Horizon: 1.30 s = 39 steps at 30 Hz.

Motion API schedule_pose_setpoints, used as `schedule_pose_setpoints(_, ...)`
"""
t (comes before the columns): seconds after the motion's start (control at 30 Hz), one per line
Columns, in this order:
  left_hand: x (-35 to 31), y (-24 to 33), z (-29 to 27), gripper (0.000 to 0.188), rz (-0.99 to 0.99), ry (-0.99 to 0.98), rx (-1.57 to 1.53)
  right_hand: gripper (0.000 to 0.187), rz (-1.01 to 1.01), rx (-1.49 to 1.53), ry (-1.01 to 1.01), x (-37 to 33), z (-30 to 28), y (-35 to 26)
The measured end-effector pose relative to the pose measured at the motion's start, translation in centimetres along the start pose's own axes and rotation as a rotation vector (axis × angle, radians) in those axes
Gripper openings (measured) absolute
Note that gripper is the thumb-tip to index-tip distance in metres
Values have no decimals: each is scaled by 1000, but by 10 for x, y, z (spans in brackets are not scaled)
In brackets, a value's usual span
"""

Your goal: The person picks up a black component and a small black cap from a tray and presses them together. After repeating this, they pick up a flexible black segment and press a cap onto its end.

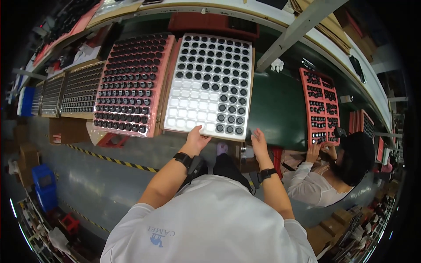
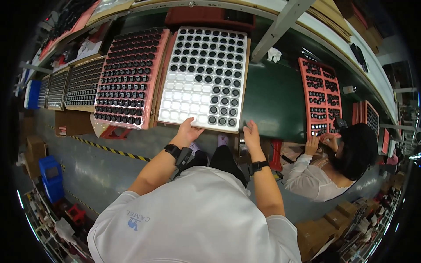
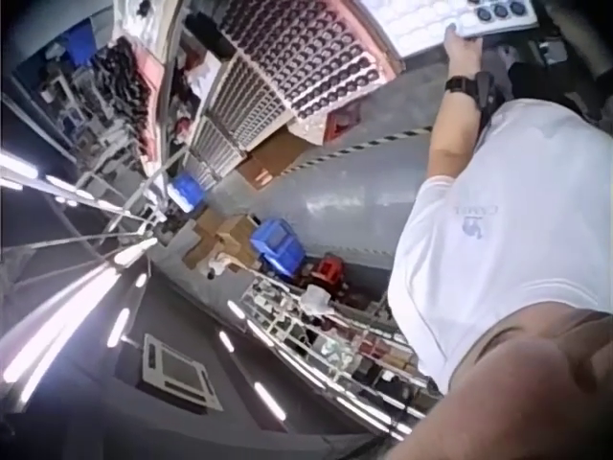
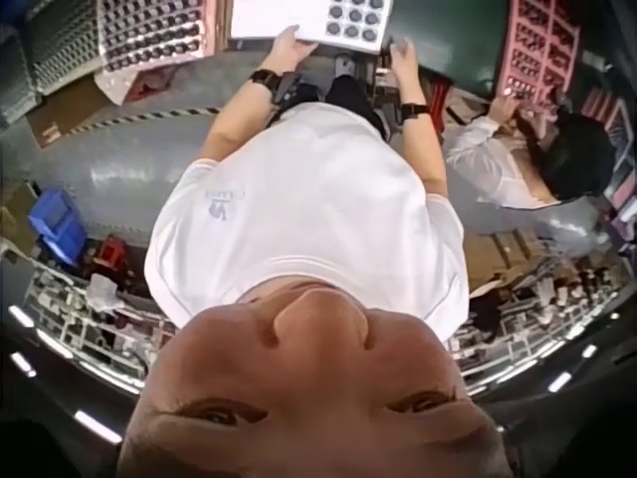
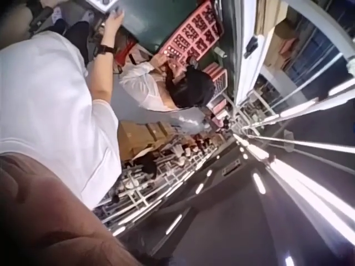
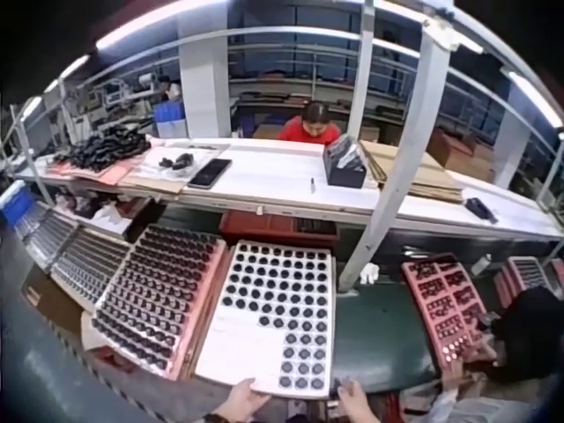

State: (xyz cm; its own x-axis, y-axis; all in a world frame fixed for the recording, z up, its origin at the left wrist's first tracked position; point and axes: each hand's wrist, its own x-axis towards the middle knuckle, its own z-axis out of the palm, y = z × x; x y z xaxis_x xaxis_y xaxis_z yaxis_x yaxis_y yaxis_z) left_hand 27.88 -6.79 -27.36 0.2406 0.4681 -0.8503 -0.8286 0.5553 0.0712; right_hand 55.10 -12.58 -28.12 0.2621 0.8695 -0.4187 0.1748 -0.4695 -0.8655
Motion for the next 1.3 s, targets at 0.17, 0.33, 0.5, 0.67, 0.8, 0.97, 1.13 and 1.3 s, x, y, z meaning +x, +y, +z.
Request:
schedule_pose_setpoints(0.17,-13,-17,7,38,62,153,13,48,23,47,-18,8,-40,14)
schedule_pose_setpoints(0.33,-6,-29,-1,38,163,250,-7,46,-36,124,-83,48,-55,4)
schedule_pose_setpoints(0.5,24,-49,20,26,207,260,-63,45,-30,131,-148,101,-86,-18)
schedule_pose_setpoints(0.67,8,-40,-5,26,284,338,-39,46,78,182,-255,91,-49,-54)
schedule_pose_setpoints(0.8,-1,-46,5,29,254,340,-22,47,119,198,-242,113,-27,-56)
schedule_pose_setpoints(0.97,18,-42,13,31,194,207,31,45,55,354,-411,130,-5,-57)
schedule_pose_setpoints(1.13,41,-17,-15,29,212,92,38,53,-78,427,-309,132,31,-38)
schedule_pose_setpoints(1.3,19,-29,15,38,205,416,35,57,52,324,-321,126,18,-4)
